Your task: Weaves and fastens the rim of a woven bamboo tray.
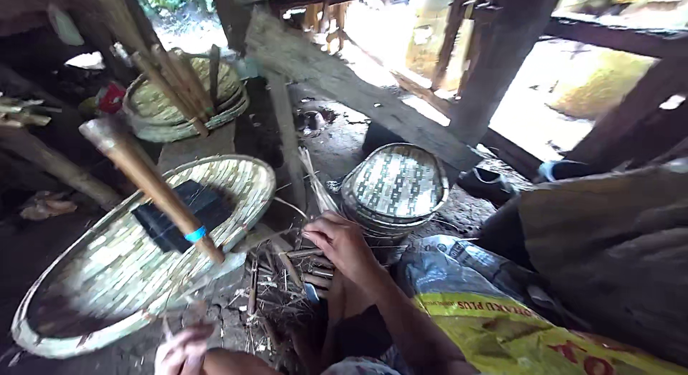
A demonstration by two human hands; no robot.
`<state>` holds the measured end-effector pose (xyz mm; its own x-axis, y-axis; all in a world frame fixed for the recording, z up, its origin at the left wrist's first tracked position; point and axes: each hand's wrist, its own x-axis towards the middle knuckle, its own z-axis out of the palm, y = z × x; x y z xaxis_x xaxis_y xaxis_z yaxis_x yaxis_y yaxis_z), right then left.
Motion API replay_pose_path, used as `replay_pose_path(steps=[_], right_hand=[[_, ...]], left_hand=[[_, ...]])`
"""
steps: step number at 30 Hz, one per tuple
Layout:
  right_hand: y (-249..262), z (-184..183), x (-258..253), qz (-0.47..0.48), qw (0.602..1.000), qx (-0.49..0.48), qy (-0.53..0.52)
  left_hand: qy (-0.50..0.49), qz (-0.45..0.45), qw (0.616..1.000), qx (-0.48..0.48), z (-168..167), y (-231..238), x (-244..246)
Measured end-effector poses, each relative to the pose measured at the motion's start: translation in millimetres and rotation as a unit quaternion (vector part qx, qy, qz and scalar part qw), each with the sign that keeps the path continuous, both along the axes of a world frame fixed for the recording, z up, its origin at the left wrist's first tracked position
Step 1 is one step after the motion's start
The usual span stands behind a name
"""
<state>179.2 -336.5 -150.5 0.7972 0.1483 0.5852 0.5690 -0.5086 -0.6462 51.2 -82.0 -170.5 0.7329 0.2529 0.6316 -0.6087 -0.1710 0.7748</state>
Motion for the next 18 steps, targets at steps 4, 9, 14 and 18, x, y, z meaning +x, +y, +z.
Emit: replay_pose_path(steps=[4, 9, 14, 18], right_hand=[[80, -21, -20, 0.185, 0.949, 0.191, 0.17], [135, -25, -29, 0.327, 0.748, 0.459, 0.352], [131, -11, -34, 0.328, 0.643, 0.514, 0.463], [127, -16, -29, 0.404, 0.529, 0.528, 0.527]], left_hand=[[0.061, 0.039, 0.996, -0.06, 6, -18, 11], [0.105, 0.046, 0.989, -0.089, 9, -18, 5], [0.151, 0.078, 0.981, -0.095, 21, -21, -1], [0.176, 0.042, 0.975, -0.125, 31, -21, -1]])
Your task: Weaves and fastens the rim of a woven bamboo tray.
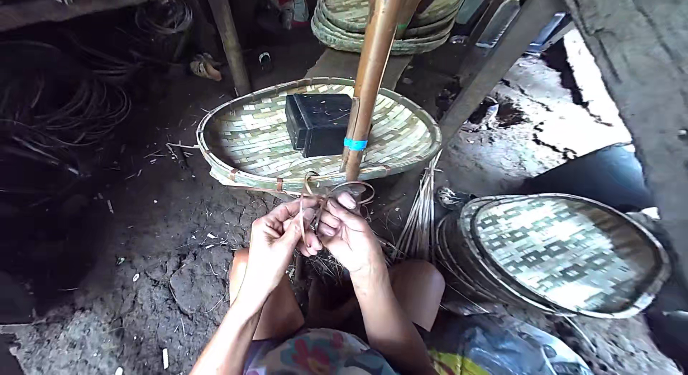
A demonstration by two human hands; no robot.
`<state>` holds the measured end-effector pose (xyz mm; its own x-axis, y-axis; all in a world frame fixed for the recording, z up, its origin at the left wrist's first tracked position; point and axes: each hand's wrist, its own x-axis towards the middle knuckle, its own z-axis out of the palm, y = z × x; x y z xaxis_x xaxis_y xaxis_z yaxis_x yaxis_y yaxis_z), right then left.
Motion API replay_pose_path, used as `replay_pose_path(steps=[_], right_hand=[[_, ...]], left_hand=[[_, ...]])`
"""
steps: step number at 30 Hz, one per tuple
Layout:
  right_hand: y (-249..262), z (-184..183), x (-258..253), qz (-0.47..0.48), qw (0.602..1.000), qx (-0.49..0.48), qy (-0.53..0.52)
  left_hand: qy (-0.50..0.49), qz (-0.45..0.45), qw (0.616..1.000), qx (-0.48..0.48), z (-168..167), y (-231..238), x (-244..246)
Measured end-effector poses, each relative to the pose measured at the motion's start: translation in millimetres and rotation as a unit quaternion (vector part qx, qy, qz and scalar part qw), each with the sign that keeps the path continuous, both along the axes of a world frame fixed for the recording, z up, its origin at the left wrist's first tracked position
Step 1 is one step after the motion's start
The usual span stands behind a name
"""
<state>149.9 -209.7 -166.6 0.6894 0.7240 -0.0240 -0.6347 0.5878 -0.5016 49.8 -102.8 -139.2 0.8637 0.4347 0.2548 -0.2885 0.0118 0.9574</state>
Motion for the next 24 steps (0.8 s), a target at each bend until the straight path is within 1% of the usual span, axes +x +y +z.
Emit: replay_pose_path(steps=[2, 4, 5, 6, 7, 8, 9, 10, 11, 12, 13, 14, 15, 16, 17, 18, 19, 21, 22, 24], right_hand=[[2, -3, 2, 0.072, 0.994, 0.076, 0.036], [4, -5, 1, 0.088, 0.989, 0.116, 0.013], [4, -5, 1, 0.071, 0.992, 0.107, -0.018], [5, -6, 0, 0.039, 0.995, 0.076, -0.058], [4, -5, -3, -0.006, 0.994, 0.027, -0.103], [4, -5, -6, -0.056, 0.987, -0.021, -0.15], [2, -6, -9, -0.105, 0.973, -0.057, -0.196], [-2, -10, -10, -0.142, 0.953, -0.088, -0.252], [-10, -13, -8, -0.17, 0.925, -0.124, -0.317], [-20, -15, -5, -0.193, 0.888, -0.169, -0.382], [-31, -14, -1, -0.215, 0.842, -0.219, -0.444], [-42, -10, 3, -0.24, 0.786, -0.267, -0.503], [-51, -4, 7, -0.275, 0.724, -0.308, -0.552], [-55, 6, 11, -0.317, 0.657, -0.336, -0.596], [-55, 18, 14, -0.36, 0.585, -0.349, -0.637], [-50, 31, 15, -0.392, 0.517, -0.341, -0.68], [-43, 44, 18, -0.403, 0.457, -0.318, -0.726], [-30, 66, 29, -0.367, 0.34, -0.294, -0.814], [-23, 76, 37, -0.361, 0.302, -0.278, -0.837], [-7, 94, 54, -0.374, 0.245, -0.259, -0.856]], left_hand=[[0.009, 0.019, 0.999, 0.032, 0, -3, -2], [0.005, 0.017, 0.999, 0.029, -1, -4, -3], [-0.003, -0.003, 1.0, 0.012, -2, -3, -2], [-0.017, -0.026, 0.999, -0.015, -3, -2, 0], [-0.037, -0.032, 0.998, -0.036, -5, -1, 3], [-0.064, -0.008, 0.998, -0.022, -6, -2, 5], [-0.097, 0.037, 0.994, 0.034, -7, -3, 7], [-0.137, 0.093, 0.979, 0.118, -8, -1, 8], [-0.17, 0.146, 0.95, 0.216, -7, 5, 8], [-0.185, 0.188, 0.914, 0.31, -4, 13, 7], [-0.182, 0.223, 0.873, 0.394, 0, 22, 4], [-0.161, 0.247, 0.834, 0.466, 7, 33, 2], [-0.139, 0.257, 0.807, 0.514, 14, 43, 1], [-0.123, 0.248, 0.796, 0.538, 20, 52, 2], [-0.117, 0.223, 0.8, 0.544, 23, 59, 5], [-0.112, 0.19, 0.81, 0.543, 24, 61, 10], [-0.112, 0.171, 0.813, 0.546, 23, 59, 16], [-0.121, 0.166, 0.803, 0.559, 16, 56, 29], [-0.123, 0.157, 0.806, 0.558, 15, 58, 30], [-0.134, 0.146, 0.815, 0.544, 13, 67, 31]])
